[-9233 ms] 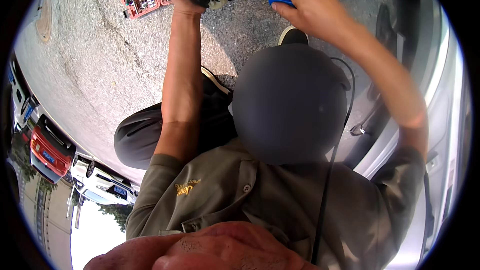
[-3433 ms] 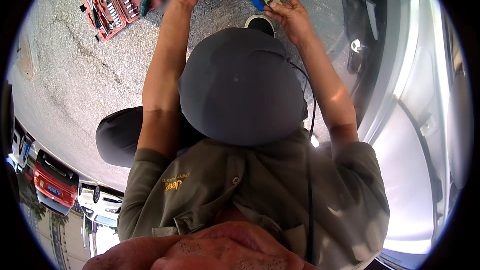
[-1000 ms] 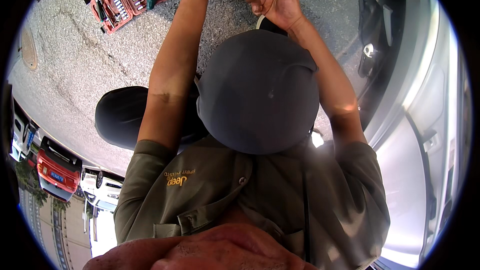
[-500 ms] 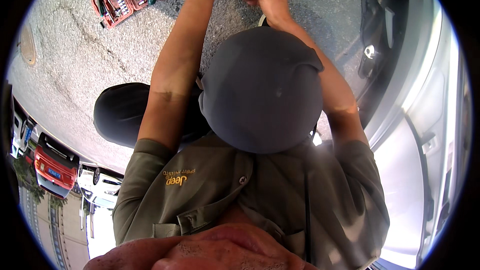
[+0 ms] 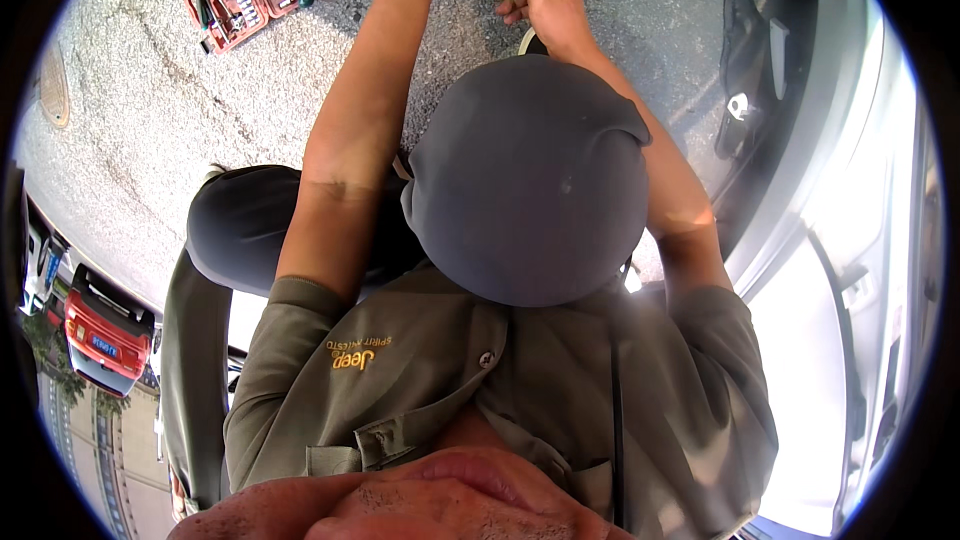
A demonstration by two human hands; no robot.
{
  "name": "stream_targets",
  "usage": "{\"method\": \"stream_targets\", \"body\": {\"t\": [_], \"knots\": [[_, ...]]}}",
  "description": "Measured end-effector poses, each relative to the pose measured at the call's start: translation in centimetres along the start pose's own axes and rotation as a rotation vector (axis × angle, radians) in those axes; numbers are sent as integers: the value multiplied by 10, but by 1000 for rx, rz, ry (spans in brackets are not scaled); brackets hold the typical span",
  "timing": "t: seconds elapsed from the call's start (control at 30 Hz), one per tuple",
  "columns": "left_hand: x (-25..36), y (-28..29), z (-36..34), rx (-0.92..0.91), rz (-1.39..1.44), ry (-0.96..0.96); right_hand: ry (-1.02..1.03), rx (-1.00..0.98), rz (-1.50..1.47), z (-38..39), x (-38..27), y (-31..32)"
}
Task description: The person disassembles a car door lock mechanism using a screwdriver and pliers, removes a small white plastic piece, and reassembles the mechanism. The work is performed on the ground next to an open car door with tools laid out nearby.
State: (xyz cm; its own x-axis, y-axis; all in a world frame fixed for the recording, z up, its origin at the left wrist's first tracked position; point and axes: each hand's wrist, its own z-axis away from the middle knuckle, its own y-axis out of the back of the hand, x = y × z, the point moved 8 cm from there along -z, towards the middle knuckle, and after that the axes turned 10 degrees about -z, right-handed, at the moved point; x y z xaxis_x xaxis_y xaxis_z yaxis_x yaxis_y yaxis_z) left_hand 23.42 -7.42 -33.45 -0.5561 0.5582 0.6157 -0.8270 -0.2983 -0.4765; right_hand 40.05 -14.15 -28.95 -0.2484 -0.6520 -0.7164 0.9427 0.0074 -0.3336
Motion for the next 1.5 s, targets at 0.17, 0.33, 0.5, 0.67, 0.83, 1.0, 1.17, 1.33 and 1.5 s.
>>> {"method": "stream_targets", "body": {"t": [0.17,0.33,0.5,0.67,0.83,1.0,1.17,1.33,1.5], "knots": [[0,-1,0,3,-13,46,-45,13,110,1,-6,10],[-3,1,0,-14,6,65,7,27,301,3,-7,8],[-4,-1,-2,-51,35,67,-69,25,-14,1,0,8],[-5,-1,-3,-40,36,74,-107,-23,-53,1,-4,4],[5,-12,7,-57,7,70,1,31,-5,-6,4,8],[1,-6,0,-58,14,55,0,-10,109,-12,2,5],[0,-6,0,-60,4,55,-1,121,205,-6,-2,-4],[2,-5,3,-43,0,45,73,107,291,-13,-8,-5],[4,-4,3,3,-58,4,67,88,225,-24,-1,1]]}}
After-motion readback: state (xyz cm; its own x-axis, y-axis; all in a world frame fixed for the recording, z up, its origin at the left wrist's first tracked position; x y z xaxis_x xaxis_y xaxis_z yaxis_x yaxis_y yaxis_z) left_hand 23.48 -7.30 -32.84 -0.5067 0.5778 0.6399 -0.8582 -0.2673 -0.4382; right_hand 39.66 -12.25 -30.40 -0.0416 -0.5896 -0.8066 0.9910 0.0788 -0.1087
